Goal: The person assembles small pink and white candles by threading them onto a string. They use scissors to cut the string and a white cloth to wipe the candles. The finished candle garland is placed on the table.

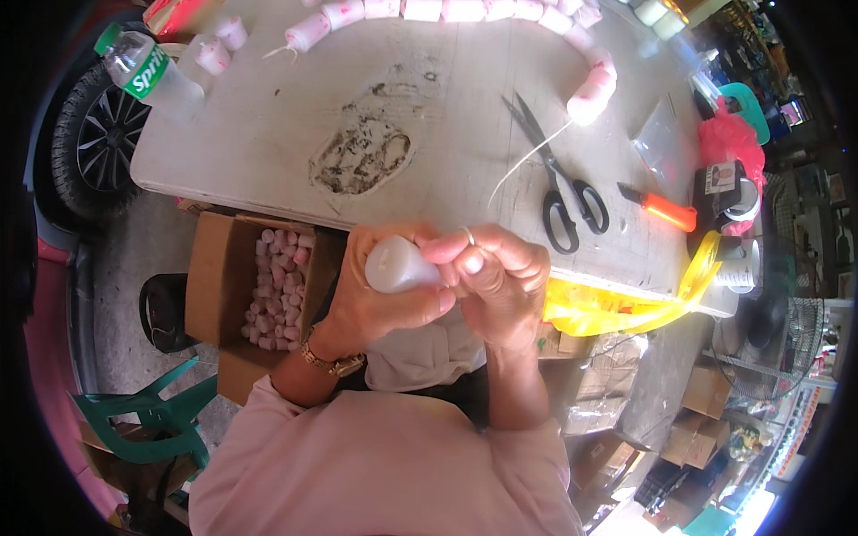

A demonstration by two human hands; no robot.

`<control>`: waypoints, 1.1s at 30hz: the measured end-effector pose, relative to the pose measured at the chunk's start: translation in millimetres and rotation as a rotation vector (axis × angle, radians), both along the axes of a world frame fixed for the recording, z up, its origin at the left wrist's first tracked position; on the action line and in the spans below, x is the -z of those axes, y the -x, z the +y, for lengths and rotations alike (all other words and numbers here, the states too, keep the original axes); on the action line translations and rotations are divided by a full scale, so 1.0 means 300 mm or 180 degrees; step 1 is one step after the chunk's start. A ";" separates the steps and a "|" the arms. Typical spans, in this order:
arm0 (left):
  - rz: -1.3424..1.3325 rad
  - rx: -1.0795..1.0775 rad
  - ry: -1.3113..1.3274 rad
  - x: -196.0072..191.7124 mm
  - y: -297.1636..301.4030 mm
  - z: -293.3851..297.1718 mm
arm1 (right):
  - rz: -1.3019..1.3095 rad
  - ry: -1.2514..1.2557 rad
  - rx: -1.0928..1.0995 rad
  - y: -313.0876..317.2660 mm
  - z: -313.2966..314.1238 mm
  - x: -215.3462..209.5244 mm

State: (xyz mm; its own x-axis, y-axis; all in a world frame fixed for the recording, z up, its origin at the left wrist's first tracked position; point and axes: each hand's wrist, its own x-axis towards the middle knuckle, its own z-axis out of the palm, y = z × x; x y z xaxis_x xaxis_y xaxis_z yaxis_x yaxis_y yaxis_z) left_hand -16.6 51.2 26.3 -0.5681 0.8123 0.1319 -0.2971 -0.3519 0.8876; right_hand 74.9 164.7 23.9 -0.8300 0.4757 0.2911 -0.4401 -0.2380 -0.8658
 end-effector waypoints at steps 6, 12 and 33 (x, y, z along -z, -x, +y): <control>-0.0093 0.0218 0.0231 0.021 0.027 0.021 | -0.0014 0.0168 -0.0096 0.020 0.031 0.029; -0.0048 0.0129 0.0141 0.014 0.013 0.016 | 0.0022 0.0106 -0.0201 0.012 0.041 0.037; 0.0604 0.0777 0.0166 0.042 0.087 0.018 | -0.0316 -0.0064 0.0133 -0.024 0.065 0.072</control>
